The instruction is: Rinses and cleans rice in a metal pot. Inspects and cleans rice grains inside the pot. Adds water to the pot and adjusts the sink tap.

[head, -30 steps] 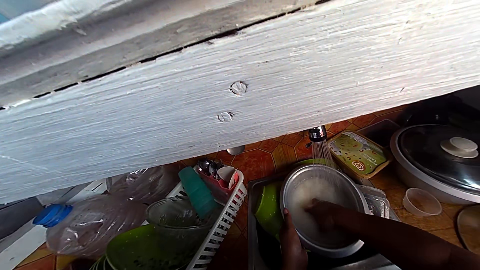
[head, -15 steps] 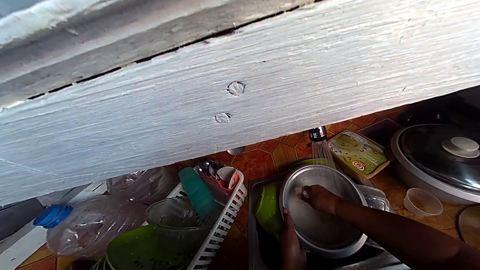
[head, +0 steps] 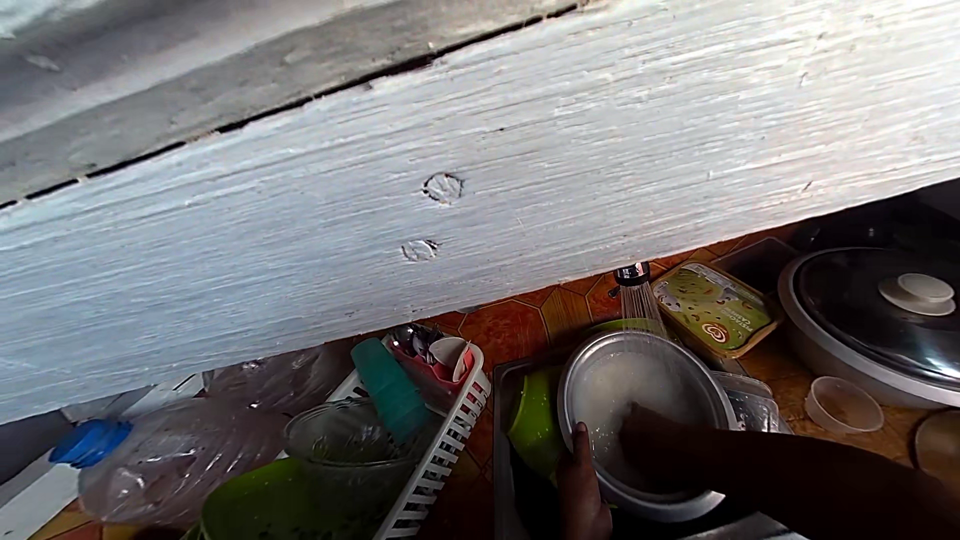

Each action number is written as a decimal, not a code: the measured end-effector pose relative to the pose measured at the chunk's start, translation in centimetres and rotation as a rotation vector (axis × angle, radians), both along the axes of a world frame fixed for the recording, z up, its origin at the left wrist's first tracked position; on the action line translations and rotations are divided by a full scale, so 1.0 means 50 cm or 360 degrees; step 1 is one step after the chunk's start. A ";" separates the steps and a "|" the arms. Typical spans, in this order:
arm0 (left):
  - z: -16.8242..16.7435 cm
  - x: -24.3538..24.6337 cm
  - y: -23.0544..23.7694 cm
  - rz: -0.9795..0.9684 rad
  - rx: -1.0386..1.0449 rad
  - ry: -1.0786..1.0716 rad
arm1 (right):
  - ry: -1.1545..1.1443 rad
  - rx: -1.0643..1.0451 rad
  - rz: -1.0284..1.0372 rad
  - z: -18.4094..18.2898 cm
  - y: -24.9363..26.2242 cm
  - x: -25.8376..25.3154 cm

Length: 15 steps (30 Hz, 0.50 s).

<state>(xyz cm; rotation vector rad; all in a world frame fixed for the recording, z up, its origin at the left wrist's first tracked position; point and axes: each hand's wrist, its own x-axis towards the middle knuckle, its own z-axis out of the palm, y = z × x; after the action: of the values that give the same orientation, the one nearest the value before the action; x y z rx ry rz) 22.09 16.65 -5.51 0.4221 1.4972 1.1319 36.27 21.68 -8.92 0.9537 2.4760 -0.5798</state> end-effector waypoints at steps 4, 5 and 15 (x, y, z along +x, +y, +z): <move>-0.007 -0.001 0.001 0.0011 -0.0026 0.0010 | -0.0158 -0.0039 -0.0420 0.012 0.028 -0.022; -0.009 0.000 0.002 0.0013 -0.0028 0.0015 | -0.0156 -0.0007 -0.0482 0.010 0.040 -0.021; -0.004 0.007 0.002 0.0084 -0.0033 -0.0008 | 0.0096 -0.0359 -0.0959 -0.012 0.094 0.071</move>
<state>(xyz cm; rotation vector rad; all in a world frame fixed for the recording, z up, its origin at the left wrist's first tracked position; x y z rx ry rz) 22.47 16.76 -5.70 0.3675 1.5222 1.1570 39.82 26.35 -9.51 1.6078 2.0872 -1.0610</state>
